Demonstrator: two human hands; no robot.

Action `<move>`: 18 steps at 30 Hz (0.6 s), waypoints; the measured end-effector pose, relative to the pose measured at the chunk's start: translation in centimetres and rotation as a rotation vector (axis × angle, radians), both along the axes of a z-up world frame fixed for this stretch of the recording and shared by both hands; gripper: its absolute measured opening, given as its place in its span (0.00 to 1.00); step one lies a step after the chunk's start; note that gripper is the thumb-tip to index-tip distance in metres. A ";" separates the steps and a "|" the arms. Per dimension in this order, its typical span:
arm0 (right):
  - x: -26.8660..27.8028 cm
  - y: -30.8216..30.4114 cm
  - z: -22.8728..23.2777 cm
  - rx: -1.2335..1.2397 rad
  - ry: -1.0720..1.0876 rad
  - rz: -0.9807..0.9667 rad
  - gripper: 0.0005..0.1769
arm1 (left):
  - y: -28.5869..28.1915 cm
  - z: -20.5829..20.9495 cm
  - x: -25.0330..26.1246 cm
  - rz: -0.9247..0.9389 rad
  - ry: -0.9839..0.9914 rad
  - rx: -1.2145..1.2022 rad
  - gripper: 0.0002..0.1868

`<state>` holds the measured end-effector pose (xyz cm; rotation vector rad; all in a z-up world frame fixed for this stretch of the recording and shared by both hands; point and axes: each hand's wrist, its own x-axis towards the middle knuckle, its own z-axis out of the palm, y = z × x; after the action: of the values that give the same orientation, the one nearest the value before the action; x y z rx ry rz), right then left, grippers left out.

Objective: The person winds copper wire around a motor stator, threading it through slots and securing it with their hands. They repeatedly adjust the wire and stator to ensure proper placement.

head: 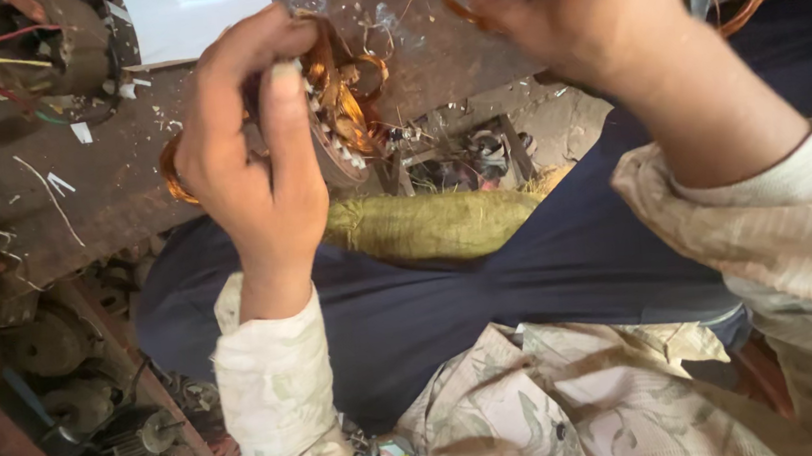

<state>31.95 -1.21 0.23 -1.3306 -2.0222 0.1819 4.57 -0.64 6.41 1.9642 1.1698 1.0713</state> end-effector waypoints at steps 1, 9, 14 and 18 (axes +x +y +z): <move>-0.6 0.2 0.8 -0.044 0.095 0.052 0.04 | 0.5 0.6 0.4 0.005 0.073 0.049 0.10; -4.1 -0.4 3.3 0.016 0.258 0.243 0.16 | 2.5 2.3 2.3 -0.177 0.199 0.094 0.14; -3.9 0.3 2.7 0.083 0.197 0.342 0.19 | 2.9 1.9 1.4 -0.252 0.149 0.060 0.08; -3.8 -0.1 1.8 -0.043 0.298 0.360 0.16 | 2.8 1.5 1.5 -0.247 0.138 0.049 0.09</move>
<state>28.16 -1.31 2.01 -0.8913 -1.9884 0.5566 6.02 2.19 7.88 2.1835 0.9458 0.8549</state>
